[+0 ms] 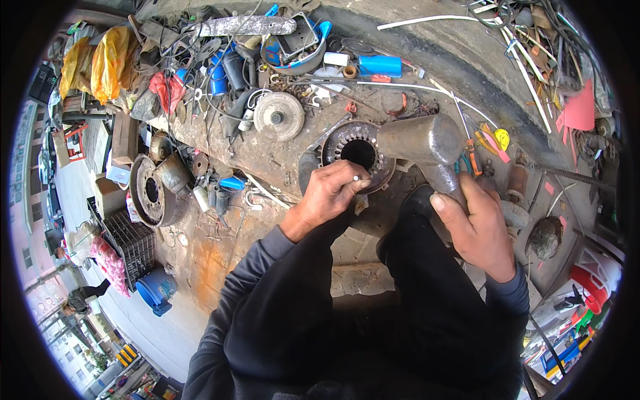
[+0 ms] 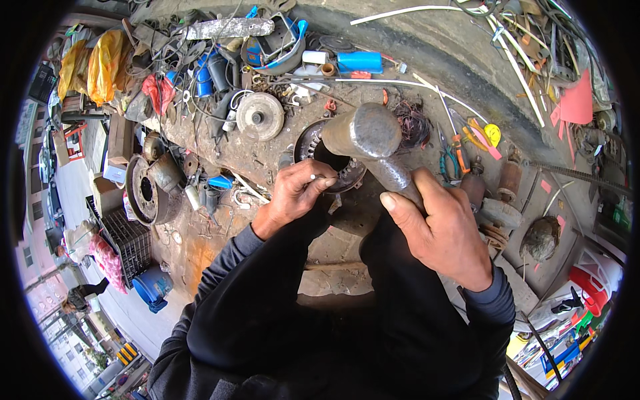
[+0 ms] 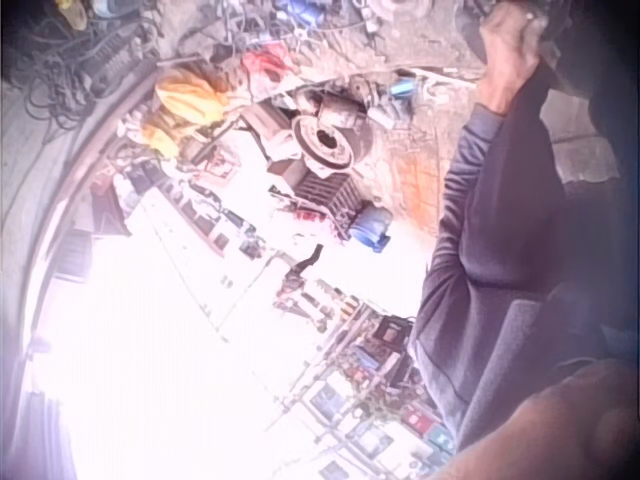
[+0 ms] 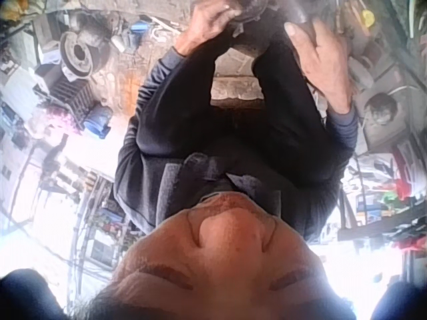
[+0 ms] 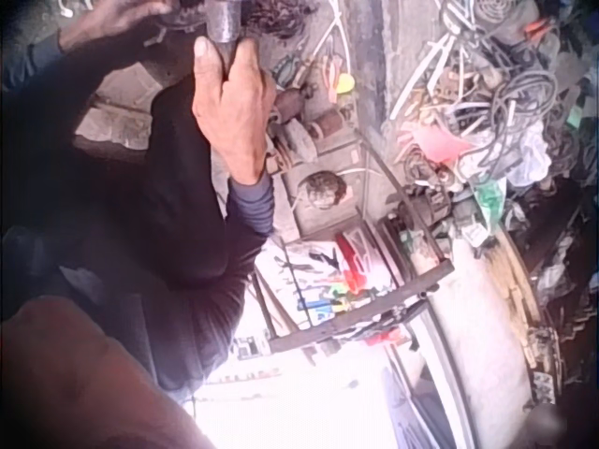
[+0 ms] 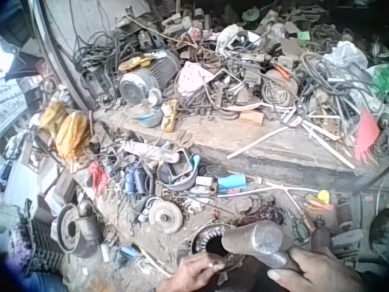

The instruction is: The person uses a hammer and a metal rod to repeatedly strike and adjust a cylindrical mechanical part with gear teeth. They also handle a rectangular metal plate and a small metal pin, tapping them into place within the part.

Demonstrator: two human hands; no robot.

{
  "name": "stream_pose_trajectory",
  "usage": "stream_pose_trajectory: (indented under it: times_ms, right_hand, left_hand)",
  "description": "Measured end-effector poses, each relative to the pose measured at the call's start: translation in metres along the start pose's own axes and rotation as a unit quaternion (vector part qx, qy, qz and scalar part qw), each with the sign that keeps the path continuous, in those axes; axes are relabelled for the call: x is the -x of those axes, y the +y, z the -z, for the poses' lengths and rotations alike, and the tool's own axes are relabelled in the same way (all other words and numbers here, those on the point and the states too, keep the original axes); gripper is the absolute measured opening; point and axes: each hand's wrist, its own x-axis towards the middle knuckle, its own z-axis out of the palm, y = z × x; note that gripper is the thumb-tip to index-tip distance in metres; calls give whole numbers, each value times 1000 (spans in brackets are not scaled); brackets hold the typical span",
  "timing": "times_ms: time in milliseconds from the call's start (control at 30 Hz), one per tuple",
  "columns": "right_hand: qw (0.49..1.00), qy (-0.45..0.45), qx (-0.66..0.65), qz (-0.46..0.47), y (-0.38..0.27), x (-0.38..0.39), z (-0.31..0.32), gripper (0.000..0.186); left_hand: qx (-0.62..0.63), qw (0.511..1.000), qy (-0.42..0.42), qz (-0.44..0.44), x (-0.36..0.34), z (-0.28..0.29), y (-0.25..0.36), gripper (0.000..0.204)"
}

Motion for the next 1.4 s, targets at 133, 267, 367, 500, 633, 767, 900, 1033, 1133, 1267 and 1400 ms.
stream_pose_trajectory:
  times_ms: [133, 267, 367, 500, 633, 767, 900, 1033, 1133, 1267, 1400]
  right_hand:
    - [999, -11, -32, -4, 0, 1, -4, 33]
    - [999, -2, -44, 22, -10, 2, 2, 33]
    - [999, -7, -37, 38, -20, 5, 14, 30]
    - [988, 43, 40, 140, -30, 12, 20, 28]
    - [983, -103, 110, 103, -21, -6, 6, 34]
    - [977, -136, 148, 75, -14, -13, 7, 36]
    - [991, -75, 64, 89, -19, 2, 14, 36]
    - [983, -100, 118, 96, -13, 2, 4, 36]
    - [976, -139, 153, 65, -1, -7, -4, 34]
    - [995, -85, 47, 5, 8, -6, -2, 33]
    - [1000, -5, 11, 13, 10, -5, -2, 32]
  left_hand:
    - [-15, 1000, -3, -4, -2, -4, 0, 7]
    - [-24, 1000, -7, -6, -1, -6, 0, 8]
    - [-44, 999, -12, -17, 2, -8, -5, 9]
    - [38, 999, -7, 20, 2, -16, -14, 15]
    - [-63, 996, -37, -55, 3, -11, -15, 24]
    - [-93, 993, -49, -52, 1, -9, -15, 24]
    - [-49, 998, -38, -33, 1, -12, -13, 26]
    - [-28, 999, -32, -18, -1, -11, -12, 26]
    - [-48, 998, -20, -33, -6, -10, -10, 17]
    - [-17, 1000, 13, 19, -2, -6, -2, 7]
    - [-2, 999, 52, 16, -5, -5, 2, 5]
